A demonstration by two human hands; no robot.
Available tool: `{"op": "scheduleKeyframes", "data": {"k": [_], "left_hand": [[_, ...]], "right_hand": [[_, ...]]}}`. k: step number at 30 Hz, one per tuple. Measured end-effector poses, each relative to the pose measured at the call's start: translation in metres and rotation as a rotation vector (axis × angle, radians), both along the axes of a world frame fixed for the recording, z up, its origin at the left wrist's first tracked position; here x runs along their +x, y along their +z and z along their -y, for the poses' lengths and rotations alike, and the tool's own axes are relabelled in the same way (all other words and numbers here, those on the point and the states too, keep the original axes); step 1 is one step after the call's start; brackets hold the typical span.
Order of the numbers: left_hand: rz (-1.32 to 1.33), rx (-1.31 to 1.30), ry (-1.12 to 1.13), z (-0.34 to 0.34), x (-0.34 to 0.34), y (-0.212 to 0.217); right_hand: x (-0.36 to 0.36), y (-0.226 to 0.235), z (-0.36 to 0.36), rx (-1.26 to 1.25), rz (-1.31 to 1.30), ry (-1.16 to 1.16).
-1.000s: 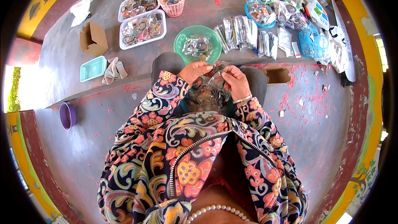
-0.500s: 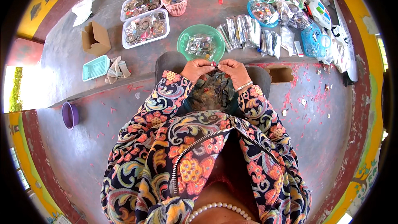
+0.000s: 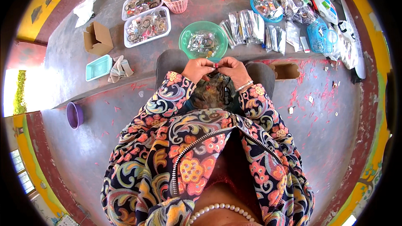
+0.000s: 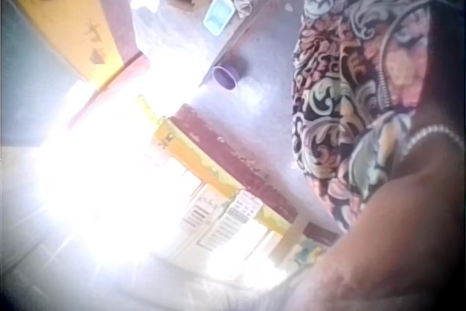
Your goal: The person sits on the floor and packs small hair accessories into clear plastic bags. They pick up items from a blue bowl, place them into bags, and seal them before moving the finished packages to a green bowl. The process is repetitive and involves handling multiple small items one by one.
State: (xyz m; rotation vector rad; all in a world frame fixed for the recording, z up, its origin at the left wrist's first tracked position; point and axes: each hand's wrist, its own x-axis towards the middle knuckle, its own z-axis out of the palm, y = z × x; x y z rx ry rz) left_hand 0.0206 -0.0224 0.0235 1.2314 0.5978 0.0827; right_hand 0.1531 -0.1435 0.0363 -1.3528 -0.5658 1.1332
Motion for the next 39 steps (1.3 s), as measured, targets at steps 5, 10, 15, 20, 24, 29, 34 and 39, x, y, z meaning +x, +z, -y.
{"op": "scheduleKeyframes", "data": {"k": [5, 10, 15, 20, 24, 29, 34, 39], "left_hand": [[-0.007, -0.110, 0.031, -0.001, -0.003, 0.005], [-0.029, -0.243, 0.047, 0.002, -0.002, 0.017], [-0.053, -0.246, 0.029, 0.001, -0.003, 0.016], [0.027, -0.056, 0.012, 0.005, -0.003, 0.020], [0.011, -0.024, 0.030, 0.005, -0.001, 0.031], [0.004, 0.158, 0.043, 0.006, -0.003, 0.046], [0.130, 0.457, 0.076, 0.002, -0.007, 0.034], [0.043, 0.380, 0.011, -0.002, -0.011, 0.039]], "right_hand": [[0.003, 0.005, 0.002, -0.020, -0.059, -0.044], [0.004, -0.002, 0.002, 0.003, -0.019, -0.092], [0.002, 0.003, 0.000, 0.012, 0.006, -0.055], [0.001, 0.006, 0.000, 0.001, 0.036, -0.041], [0.008, -0.005, 0.002, 0.031, -0.084, -0.074], [0.009, 0.003, 0.001, 0.137, -0.235, -0.073], [0.015, 0.009, 0.004, 0.129, -0.038, -0.055], [0.023, 0.010, 0.007, 0.221, -0.392, -0.097]]}}
